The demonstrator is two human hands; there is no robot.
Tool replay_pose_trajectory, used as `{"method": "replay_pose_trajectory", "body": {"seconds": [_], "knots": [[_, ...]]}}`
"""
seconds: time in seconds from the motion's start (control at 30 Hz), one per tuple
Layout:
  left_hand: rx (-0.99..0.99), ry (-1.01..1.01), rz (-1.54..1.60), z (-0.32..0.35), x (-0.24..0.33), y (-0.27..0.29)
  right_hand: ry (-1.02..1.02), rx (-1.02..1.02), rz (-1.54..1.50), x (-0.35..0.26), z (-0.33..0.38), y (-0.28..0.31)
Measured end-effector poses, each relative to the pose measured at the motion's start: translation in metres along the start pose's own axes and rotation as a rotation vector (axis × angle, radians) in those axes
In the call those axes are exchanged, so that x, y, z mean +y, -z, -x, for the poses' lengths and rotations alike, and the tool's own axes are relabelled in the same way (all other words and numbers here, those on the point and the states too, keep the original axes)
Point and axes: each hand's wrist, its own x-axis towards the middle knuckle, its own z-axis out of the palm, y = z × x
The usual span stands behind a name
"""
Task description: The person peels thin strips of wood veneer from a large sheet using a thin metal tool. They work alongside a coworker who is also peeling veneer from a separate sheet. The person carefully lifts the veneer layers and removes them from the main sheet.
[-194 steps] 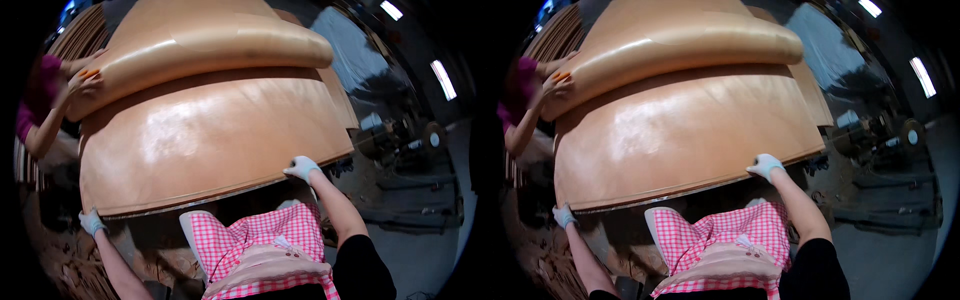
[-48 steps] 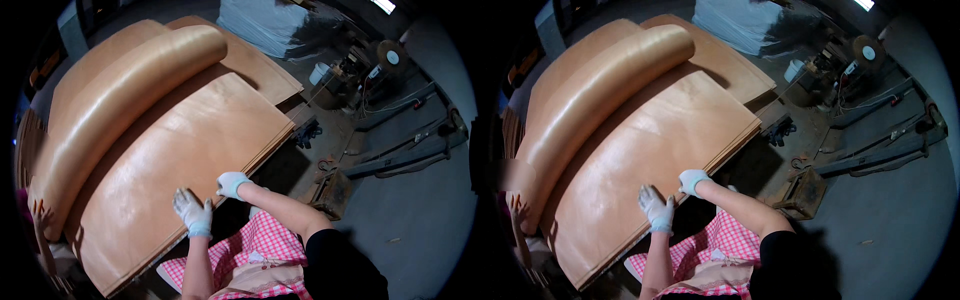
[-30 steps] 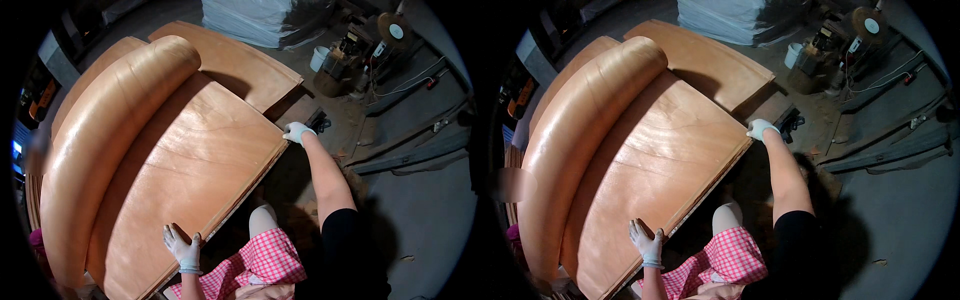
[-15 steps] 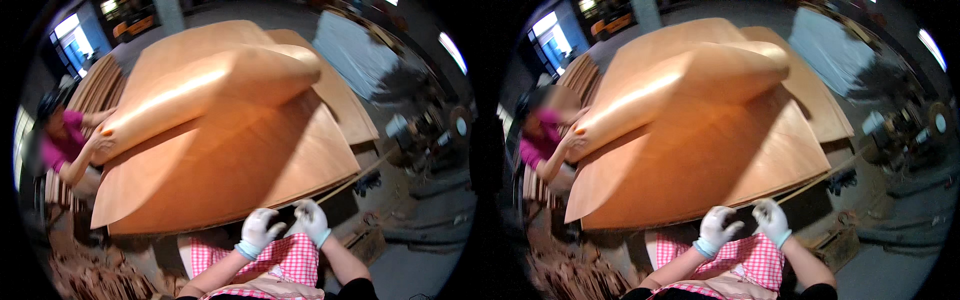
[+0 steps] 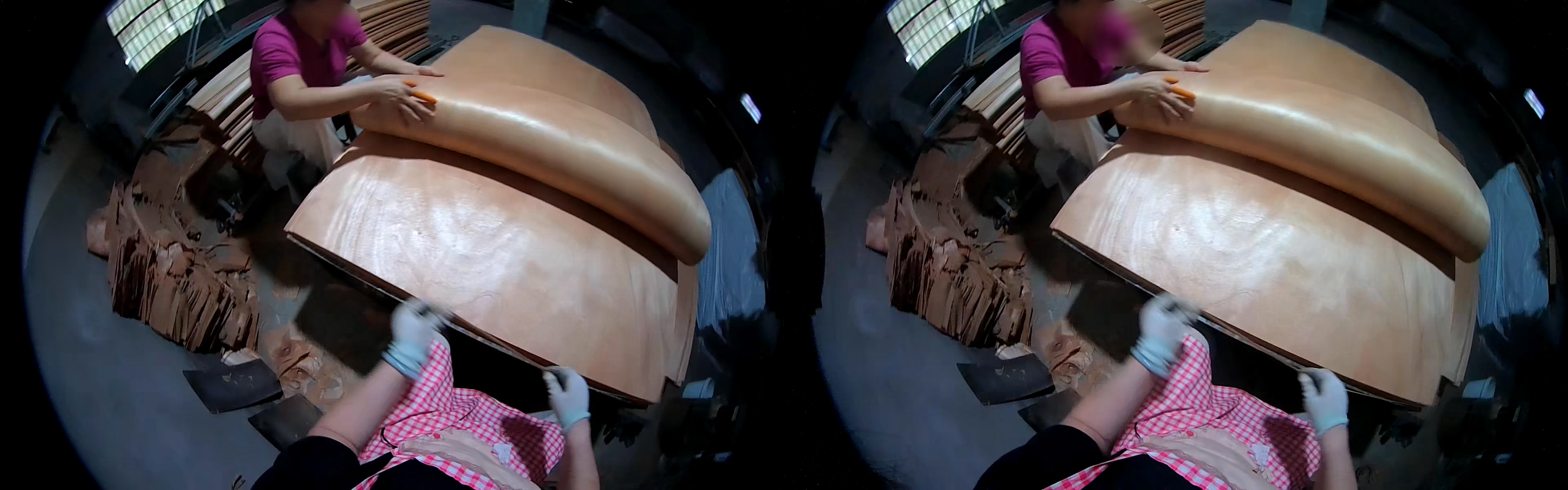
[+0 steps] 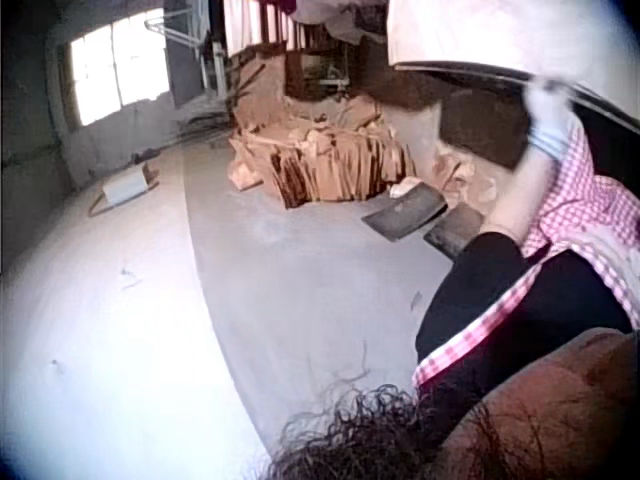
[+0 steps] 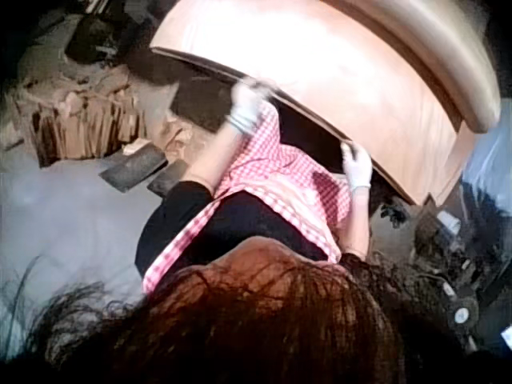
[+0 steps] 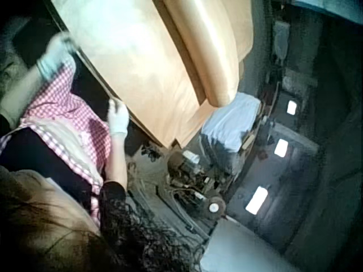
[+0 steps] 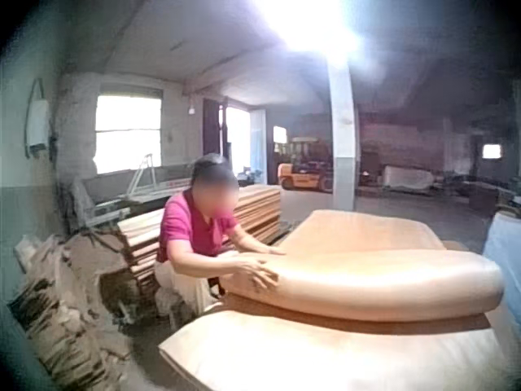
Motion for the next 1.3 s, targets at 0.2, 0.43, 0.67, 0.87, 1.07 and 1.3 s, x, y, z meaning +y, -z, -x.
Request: {"method": "replay_pose_trajectory", "body": {"seconds": [0.2,0.43,0.67,0.87,1.07,1.3], "knots": [[0.527,-0.363,-0.757,-0.180,0.116,0.227,-0.263,-0.066,0.029,0.095,-0.014,0.066],[0.603,-0.232,-1.023,-0.232,0.149,0.246,-0.308,0.055,0.309,0.112,-0.024,0.086],[0.404,-0.159,-0.939,-0.238,0.134,0.278,-0.495,-0.104,0.493,0.108,-0.056,0.062],[0.848,-0.141,-1.763,-0.181,0.148,0.129,-0.546,-0.227,0.510,0.118,-0.067,0.061],[-0.325,-0.899,-1.744,-0.061,-0.071,-0.071,-0.476,-0.172,0.483,0.115,-0.066,0.050],[-0.799,-0.532,-1.671,0.042,-0.166,-0.195,-0.459,-0.204,0.321,0.121,-0.055,0.063]]}}
